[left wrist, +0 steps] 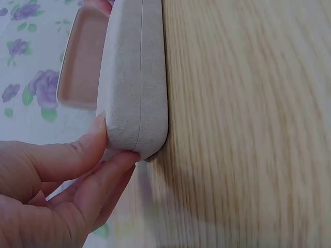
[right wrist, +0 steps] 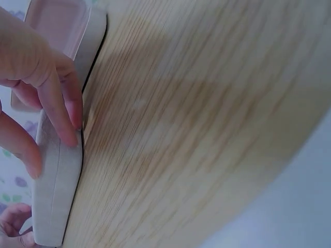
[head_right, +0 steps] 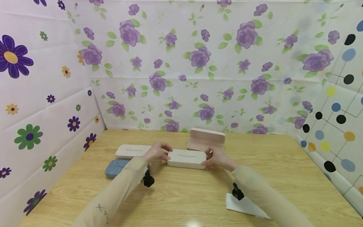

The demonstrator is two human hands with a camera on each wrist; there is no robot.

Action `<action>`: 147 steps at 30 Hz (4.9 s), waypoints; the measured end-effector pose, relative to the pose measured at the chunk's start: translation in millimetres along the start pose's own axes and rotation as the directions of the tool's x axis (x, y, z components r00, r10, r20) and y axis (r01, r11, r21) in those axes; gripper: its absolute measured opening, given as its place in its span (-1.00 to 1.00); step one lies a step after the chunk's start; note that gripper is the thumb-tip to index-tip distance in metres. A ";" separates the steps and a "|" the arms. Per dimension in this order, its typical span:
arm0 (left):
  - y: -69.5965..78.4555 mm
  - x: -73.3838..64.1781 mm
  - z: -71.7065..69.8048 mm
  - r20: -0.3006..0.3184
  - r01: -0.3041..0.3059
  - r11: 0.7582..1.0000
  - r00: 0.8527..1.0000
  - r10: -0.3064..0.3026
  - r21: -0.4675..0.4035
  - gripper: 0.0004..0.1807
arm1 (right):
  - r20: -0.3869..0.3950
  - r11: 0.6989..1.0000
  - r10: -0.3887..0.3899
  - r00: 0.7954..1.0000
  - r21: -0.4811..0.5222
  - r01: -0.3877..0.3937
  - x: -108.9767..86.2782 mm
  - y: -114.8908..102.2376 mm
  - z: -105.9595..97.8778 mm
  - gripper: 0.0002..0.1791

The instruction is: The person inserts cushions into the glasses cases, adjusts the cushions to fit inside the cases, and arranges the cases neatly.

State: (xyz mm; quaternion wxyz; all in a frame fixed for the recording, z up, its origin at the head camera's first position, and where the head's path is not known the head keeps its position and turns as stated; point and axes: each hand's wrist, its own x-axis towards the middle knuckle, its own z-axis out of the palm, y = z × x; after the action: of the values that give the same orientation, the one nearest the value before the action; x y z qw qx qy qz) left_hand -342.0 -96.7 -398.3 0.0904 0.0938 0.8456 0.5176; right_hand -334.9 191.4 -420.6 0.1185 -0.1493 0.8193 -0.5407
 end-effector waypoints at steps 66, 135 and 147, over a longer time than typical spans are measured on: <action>59.9 19.6 72.5 0.123 -0.300 0.944 0.951 0.285 0.138 -0.70 | 0.020 0.999 0.022 1.000 0.042 -0.023 -51.8 22.3 -91.8 -0.46; 76.5 9.2 192.6 0.575 -0.186 0.982 0.802 0.162 -0.017 -0.89 | 0.471 0.985 -0.046 0.881 -0.126 0.119 -137.1 53.2 -154.9 -0.92; 69.8 19.5 177.4 0.444 -0.147 0.965 0.865 0.233 -0.218 -0.89 | 0.272 1.000 0.030 0.962 -0.004 -0.030 -123.5 58.0 -160.1 -0.77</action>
State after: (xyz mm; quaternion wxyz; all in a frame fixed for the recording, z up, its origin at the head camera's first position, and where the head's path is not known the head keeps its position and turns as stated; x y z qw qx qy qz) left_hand -312.0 91.7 -416.5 0.2472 0.2900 0.7363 0.5591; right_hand -284.0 395.1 -408.0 0.2382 -0.2096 0.7975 -0.5131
